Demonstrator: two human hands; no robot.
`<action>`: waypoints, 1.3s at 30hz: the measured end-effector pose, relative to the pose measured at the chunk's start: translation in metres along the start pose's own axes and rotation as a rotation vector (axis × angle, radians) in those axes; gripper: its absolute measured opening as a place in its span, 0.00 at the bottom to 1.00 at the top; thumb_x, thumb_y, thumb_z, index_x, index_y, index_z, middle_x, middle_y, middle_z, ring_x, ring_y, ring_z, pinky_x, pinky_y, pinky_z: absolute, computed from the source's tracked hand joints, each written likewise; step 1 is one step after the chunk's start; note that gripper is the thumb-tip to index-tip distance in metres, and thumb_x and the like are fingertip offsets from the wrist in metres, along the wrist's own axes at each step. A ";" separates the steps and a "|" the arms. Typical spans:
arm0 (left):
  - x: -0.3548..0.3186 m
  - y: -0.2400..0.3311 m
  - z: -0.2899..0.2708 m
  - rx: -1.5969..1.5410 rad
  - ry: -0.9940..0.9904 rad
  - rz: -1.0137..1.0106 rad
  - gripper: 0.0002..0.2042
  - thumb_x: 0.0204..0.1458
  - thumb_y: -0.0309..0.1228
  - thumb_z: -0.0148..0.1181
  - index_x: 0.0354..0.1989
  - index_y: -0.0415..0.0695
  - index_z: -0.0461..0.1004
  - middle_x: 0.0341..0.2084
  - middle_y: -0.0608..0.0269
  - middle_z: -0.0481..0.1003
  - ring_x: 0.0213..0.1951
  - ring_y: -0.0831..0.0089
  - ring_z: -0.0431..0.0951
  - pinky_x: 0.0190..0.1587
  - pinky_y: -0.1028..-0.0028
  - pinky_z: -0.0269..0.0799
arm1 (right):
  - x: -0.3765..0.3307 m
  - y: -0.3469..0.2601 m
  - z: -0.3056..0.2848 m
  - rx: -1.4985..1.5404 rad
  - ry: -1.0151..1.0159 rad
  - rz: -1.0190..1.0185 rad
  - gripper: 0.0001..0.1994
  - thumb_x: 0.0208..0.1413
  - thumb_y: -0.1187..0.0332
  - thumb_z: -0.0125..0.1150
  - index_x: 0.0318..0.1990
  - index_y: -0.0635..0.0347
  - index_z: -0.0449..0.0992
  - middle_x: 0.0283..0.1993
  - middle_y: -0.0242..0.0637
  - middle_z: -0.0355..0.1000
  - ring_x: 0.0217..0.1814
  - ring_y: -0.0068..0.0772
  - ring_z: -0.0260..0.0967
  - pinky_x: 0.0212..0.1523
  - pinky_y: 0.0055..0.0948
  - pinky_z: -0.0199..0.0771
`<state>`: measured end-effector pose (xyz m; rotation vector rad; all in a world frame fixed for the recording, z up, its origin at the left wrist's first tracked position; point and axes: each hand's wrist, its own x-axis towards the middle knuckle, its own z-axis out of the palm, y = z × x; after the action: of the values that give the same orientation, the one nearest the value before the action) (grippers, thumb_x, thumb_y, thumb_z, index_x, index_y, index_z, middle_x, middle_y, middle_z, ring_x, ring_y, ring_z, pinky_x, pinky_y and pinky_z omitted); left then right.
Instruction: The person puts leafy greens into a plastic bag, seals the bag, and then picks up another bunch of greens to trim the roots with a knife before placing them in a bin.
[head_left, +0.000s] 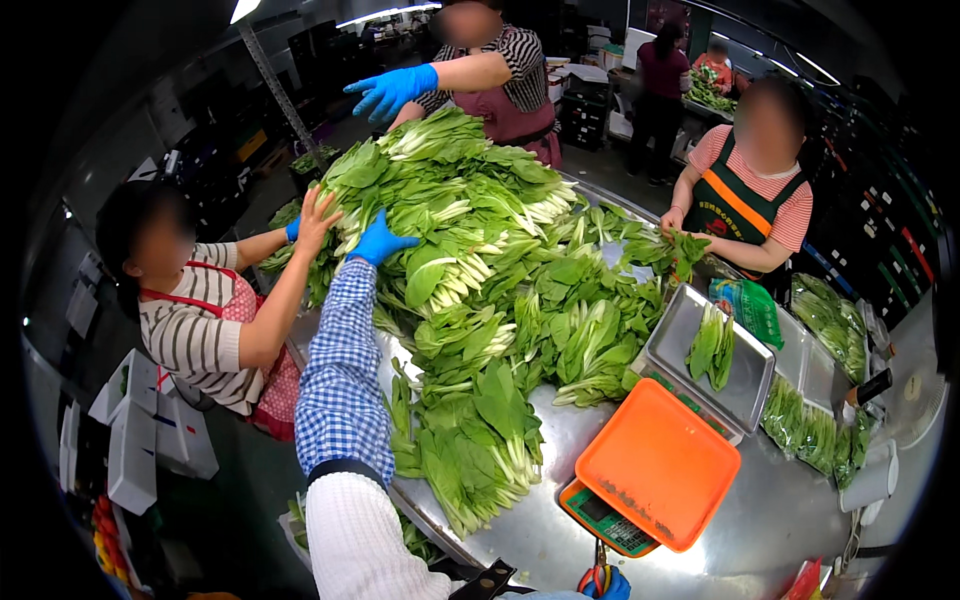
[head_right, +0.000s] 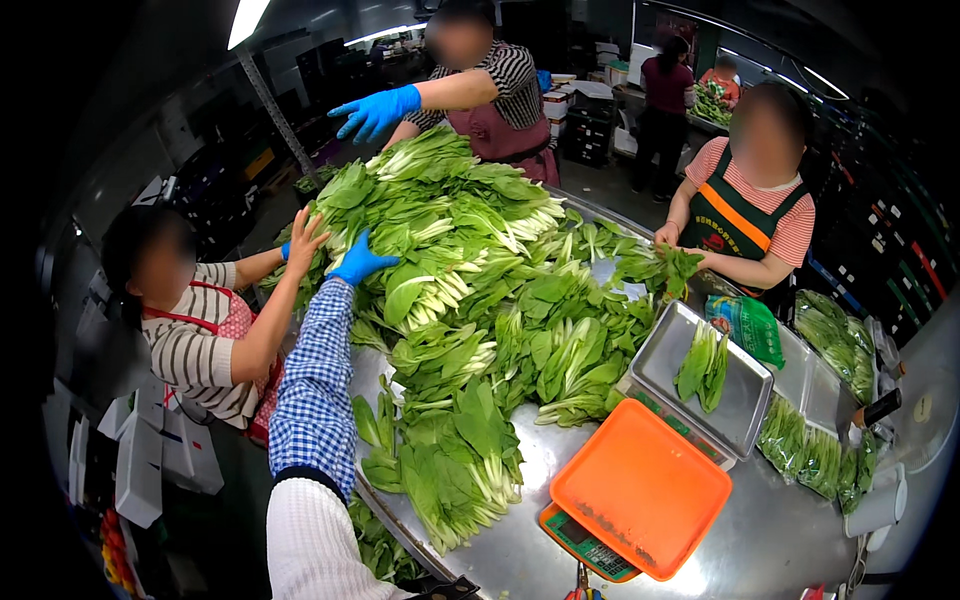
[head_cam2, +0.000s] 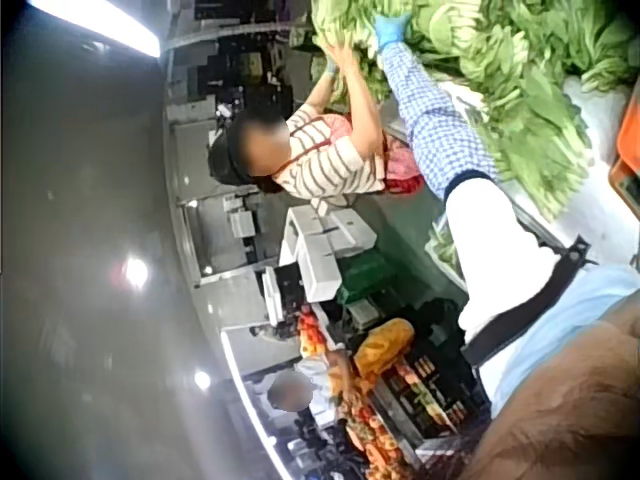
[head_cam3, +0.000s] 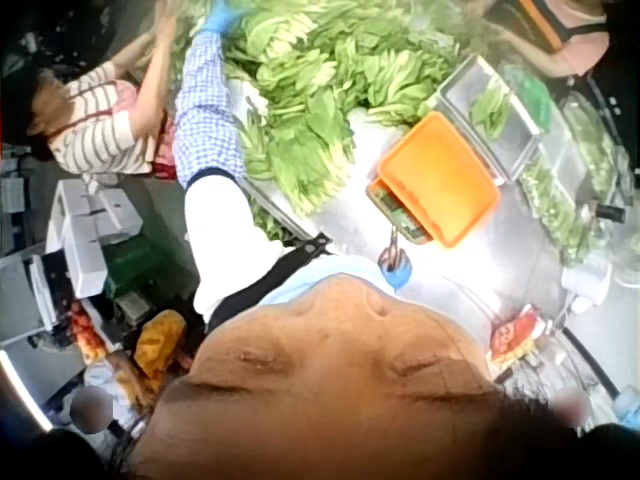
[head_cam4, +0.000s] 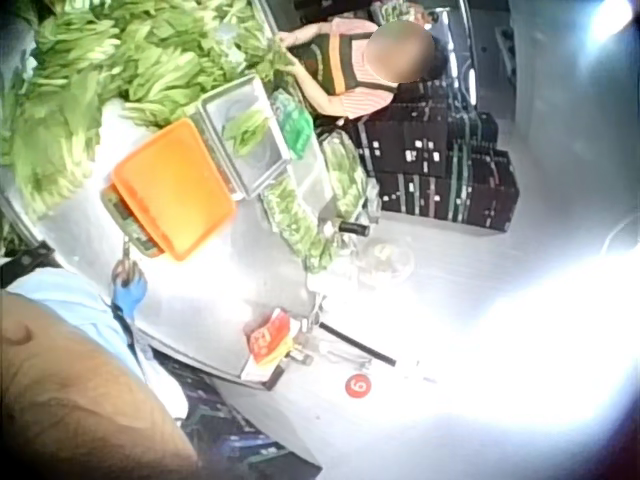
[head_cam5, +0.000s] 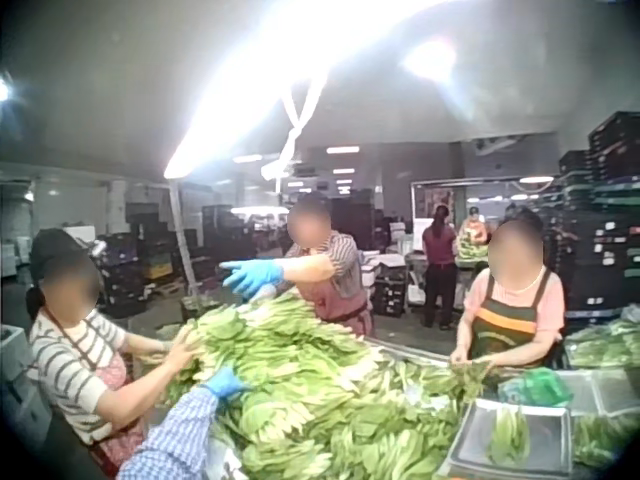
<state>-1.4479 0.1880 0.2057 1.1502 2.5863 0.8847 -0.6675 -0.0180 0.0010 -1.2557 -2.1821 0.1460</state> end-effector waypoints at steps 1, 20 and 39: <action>0.003 0.010 0.004 0.078 -0.023 0.052 0.53 0.29 0.53 0.69 0.62 0.38 0.46 0.55 0.40 0.58 0.58 0.54 0.59 0.59 0.65 0.57 | 0.001 -0.002 -0.001 -0.013 0.012 0.017 0.19 0.41 0.68 0.56 0.41 0.73 0.68 0.26 0.46 0.67 0.20 0.45 0.64 0.19 0.35 0.66; 0.015 -0.004 0.027 -0.062 0.251 0.158 0.33 0.36 0.37 0.66 0.55 0.46 0.64 0.41 0.47 0.73 0.43 0.58 0.73 0.47 0.66 0.68 | 0.000 0.000 -0.004 0.033 -0.042 -0.033 0.18 0.40 0.67 0.56 0.39 0.69 0.70 0.29 0.53 0.67 0.22 0.52 0.64 0.22 0.41 0.67; -0.195 0.153 -0.045 -0.088 0.110 0.934 0.31 0.29 0.11 0.50 0.48 0.46 0.71 0.49 0.57 0.69 0.52 0.62 0.67 0.55 0.69 0.61 | -0.001 -0.022 -0.010 0.039 -0.145 0.384 0.26 0.37 0.69 0.59 0.50 0.61 0.67 0.43 0.47 0.66 0.46 0.48 0.62 0.46 0.41 0.61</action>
<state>-1.2365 0.1074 0.3162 2.3778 1.9684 1.2012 -0.6778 -0.0325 0.0168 -1.6752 -2.0196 0.4451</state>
